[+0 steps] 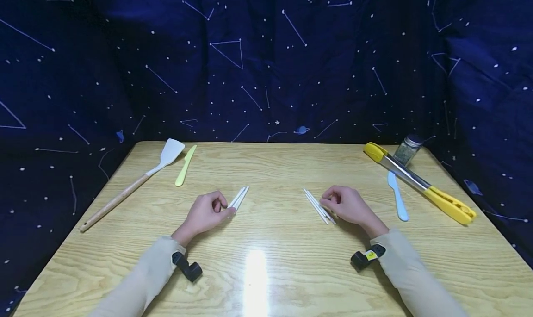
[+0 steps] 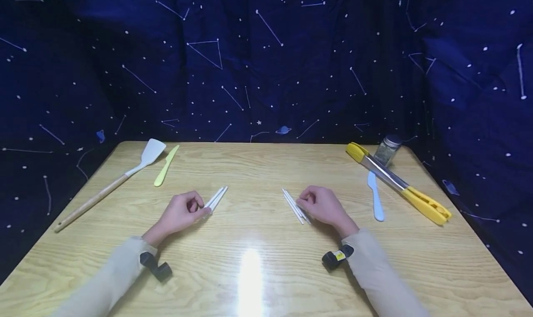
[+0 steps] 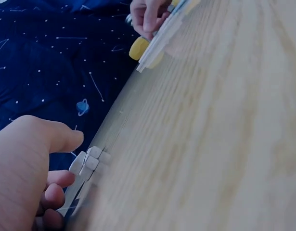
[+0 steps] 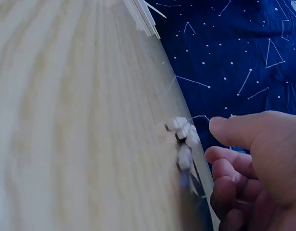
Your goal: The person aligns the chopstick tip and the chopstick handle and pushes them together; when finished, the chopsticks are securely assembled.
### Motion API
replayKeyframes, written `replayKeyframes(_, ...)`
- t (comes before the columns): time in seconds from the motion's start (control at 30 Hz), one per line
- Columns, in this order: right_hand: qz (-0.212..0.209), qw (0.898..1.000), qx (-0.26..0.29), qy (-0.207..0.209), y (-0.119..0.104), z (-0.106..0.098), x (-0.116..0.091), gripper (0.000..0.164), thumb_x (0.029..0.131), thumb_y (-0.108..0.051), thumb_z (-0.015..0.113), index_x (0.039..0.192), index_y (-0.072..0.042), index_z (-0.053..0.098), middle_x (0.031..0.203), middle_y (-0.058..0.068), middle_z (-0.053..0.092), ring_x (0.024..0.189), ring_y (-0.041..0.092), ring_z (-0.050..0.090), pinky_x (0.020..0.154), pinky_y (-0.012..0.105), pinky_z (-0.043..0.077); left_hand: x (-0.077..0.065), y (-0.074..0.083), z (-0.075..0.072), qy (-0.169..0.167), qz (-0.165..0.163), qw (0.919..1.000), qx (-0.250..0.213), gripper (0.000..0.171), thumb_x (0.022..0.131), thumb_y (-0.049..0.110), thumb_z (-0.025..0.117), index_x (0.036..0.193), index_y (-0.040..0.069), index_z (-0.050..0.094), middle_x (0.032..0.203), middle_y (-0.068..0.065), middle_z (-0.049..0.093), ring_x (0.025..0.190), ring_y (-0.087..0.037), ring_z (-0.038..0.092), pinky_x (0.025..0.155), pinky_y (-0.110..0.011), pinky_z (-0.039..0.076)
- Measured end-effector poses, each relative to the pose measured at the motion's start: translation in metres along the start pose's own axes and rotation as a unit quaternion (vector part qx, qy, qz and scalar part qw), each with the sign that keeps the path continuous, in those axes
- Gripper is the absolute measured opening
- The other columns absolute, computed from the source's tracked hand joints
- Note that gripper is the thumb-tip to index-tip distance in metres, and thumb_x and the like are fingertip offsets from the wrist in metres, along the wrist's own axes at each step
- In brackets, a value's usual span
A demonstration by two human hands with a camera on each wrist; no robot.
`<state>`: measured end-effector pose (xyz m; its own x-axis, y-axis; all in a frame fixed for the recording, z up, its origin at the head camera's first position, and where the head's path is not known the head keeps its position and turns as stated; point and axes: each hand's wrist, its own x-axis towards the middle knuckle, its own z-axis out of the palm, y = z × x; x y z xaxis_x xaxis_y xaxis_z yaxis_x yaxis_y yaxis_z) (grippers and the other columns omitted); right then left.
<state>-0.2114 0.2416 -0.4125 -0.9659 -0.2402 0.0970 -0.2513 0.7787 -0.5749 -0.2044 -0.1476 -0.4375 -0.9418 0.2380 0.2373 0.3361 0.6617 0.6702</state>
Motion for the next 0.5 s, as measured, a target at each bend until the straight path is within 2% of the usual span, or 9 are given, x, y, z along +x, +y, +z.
replayKeyframes(0.2, 0.028, 0.999, -0.019, -0.008, -0.0035, 0.0052, 0.0021, 0.016, 0.086, -0.024, 0.070, 0.087, -0.008, 0.069, 0.065, -0.001, 0.051, 0.059, 0.013, 0.044, 0.055, 0.023, 0.033, -0.0010, 0.0010, 0.0036, 0.014, -0.010, 0.9998, 0.011, 0.022, 0.077, 0.026, 0.078, 0.074, 0.013, 0.061, 0.058, 0.006, 0.044, 0.050, -0.008, 0.039, 0.051, -0.023, 0.032)
replayKeyframes(0.5, 0.007, 0.998, -0.065, -0.009, -0.0106, 0.0078, 0.0028, 0.018, 0.086, -0.024, 0.071, 0.079, -0.009, 0.065, 0.063, -0.001, 0.051, 0.058, 0.013, 0.042, 0.054, 0.025, 0.032, -0.0032, -0.0009, 0.0054, 0.016, -0.005, 0.9994, 0.030, 0.019, 0.078, 0.026, 0.075, 0.074, 0.014, 0.060, 0.056, 0.007, 0.044, 0.049, -0.007, 0.038, 0.051, -0.023, 0.031)
